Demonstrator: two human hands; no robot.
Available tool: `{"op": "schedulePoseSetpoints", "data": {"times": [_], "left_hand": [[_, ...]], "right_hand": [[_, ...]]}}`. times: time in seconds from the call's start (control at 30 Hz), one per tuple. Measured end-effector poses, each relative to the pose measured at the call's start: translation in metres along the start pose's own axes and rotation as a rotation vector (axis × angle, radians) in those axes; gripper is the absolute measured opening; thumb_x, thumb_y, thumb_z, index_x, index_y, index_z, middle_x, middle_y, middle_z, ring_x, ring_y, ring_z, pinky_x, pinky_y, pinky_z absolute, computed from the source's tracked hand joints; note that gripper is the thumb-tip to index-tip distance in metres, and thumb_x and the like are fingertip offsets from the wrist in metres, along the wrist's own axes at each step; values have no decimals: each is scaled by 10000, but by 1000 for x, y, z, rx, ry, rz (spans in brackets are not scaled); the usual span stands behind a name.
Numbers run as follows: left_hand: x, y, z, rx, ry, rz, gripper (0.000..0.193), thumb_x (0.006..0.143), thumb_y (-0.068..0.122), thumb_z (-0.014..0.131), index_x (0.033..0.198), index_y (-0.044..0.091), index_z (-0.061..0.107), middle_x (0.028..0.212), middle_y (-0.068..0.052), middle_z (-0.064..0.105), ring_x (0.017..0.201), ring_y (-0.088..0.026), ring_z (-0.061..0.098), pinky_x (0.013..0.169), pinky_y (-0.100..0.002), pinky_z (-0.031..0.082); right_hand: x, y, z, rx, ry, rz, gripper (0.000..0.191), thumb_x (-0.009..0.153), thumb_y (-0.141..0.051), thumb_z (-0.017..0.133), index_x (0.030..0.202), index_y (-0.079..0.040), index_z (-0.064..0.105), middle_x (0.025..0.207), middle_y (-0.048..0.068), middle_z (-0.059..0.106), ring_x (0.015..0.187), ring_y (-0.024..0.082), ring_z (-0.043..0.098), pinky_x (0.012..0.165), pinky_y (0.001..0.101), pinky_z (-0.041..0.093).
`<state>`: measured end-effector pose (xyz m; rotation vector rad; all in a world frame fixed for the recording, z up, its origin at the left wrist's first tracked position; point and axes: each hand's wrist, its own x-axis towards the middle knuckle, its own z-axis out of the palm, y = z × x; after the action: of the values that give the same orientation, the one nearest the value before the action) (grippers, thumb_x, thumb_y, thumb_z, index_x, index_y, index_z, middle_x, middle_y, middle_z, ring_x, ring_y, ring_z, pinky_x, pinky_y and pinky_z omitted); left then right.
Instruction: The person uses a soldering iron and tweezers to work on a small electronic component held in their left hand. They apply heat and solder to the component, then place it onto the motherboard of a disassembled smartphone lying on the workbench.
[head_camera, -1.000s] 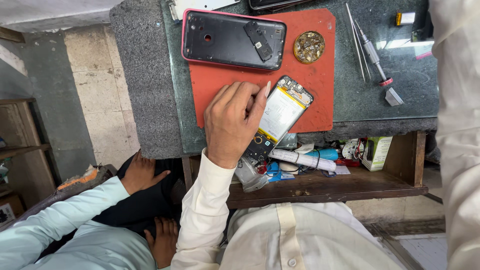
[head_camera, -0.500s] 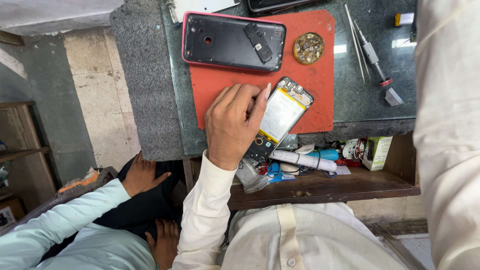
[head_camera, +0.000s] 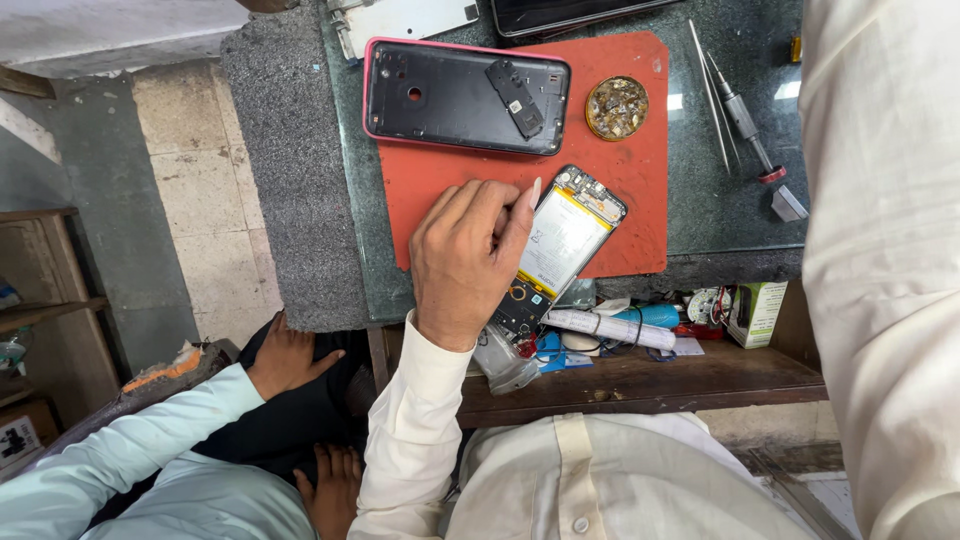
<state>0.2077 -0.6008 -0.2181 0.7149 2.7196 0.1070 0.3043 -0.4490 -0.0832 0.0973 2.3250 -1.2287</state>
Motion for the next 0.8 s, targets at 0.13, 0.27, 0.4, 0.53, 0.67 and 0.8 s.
{"op": "schedulePoseSetpoints", "data": {"times": [0.13,0.27,0.4,0.53,0.67,0.8], "left_hand": [[1,1,-9,-18,63,9,844,830,635,581,1104,-161,645,1184,-322,618,1111,-486,573,966,-533,486],[1,1,-2,-12,29,0,835,834,635,593,1123,-148,634,1189,-312,618,1123,-485,573,972,-531,488],[-2,-2,2,-33,66,1,835,833,639,573,1145,-134,627,1192,-317,629,1124,-486,573,976,-536,478],[-5,-1,5,29,-129,-79,885,825,676,559,1234,-108,603,1211,-302,627,1170,-475,562,1043,-548,449],[-8,0,12,40,-19,-69,931,797,664,575,1305,-116,572,1253,-333,612,1215,-504,543,1071,-576,431],[-14,-3,18,32,147,-18,931,796,641,587,1271,-159,561,1311,-401,607,1220,-537,537,1023,-565,451]], "right_hand": [[2,-1,-1,-11,28,-28,516,1031,-396,660,1315,34,631,1281,205,623,1206,382,539,1107,498,323],[-1,5,6,16,10,-29,492,1039,-373,659,1307,38,633,1263,194,623,1181,362,537,1083,480,329],[-4,14,19,46,-18,-34,467,1046,-350,659,1299,42,635,1244,183,624,1156,342,535,1058,461,335],[17,22,12,88,-31,-80,443,1053,-327,659,1290,46,637,1226,172,625,1131,323,533,1034,443,341],[66,38,-52,138,51,-253,419,1060,-304,659,1282,50,638,1208,161,626,1106,303,531,1010,425,347],[139,45,-173,122,214,-460,394,1067,-281,659,1274,54,640,1189,149,626,1081,283,529,985,406,353]]}}
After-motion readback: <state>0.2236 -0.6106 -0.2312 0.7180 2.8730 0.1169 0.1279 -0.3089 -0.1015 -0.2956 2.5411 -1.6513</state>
